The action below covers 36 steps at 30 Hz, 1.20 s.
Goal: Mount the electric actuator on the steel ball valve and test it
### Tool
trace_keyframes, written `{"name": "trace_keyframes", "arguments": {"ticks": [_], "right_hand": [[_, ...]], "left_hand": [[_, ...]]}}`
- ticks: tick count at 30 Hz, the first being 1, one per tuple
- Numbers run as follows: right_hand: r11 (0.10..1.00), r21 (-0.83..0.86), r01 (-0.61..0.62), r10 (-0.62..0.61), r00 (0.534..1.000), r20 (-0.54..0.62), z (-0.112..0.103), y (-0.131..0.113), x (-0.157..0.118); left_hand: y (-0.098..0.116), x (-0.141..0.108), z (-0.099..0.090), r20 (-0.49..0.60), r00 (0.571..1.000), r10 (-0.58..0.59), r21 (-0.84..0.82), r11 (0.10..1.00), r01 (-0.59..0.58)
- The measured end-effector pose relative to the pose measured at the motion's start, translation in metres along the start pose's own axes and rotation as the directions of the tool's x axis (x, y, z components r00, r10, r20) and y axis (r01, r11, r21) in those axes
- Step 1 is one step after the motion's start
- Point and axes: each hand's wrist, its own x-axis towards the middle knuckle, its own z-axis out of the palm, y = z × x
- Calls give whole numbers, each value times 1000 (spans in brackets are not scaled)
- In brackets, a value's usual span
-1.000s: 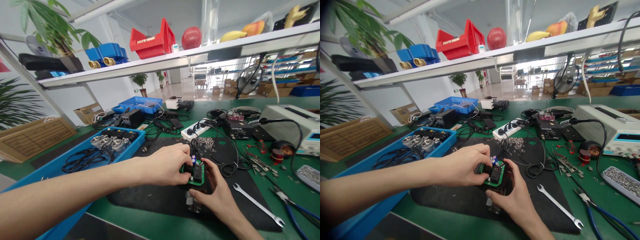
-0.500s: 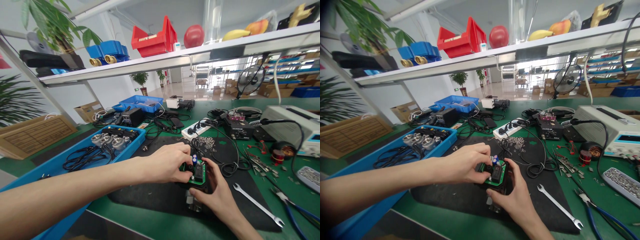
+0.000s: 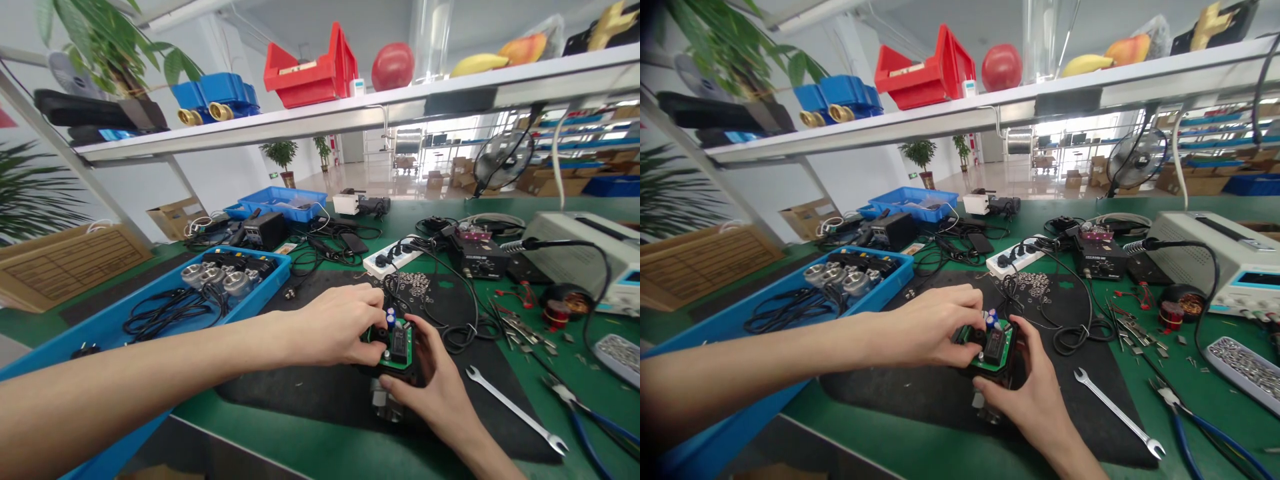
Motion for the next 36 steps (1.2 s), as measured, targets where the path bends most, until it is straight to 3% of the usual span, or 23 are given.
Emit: {"name": "trace_keyframes", "arguments": {"ticks": [7,14,22,36], "right_hand": [[1000,1,5,-5,1000,-1,1,1,1],[1000,0,14,-14,1000,7,0,2,0],[997,-64,52,-47,997,66,-4,7,1],[993,-75,91,-90,996,20,-3,11,2]], "left_hand": [[5,0,-2,10,997,-75,-88,993,75],[1,-2,1,-23,1000,14,12,1000,-13],[4,-6,0,-35,998,-56,-17,998,55],[0,-4,10,-73,997,15,-14,1000,-16]]}}
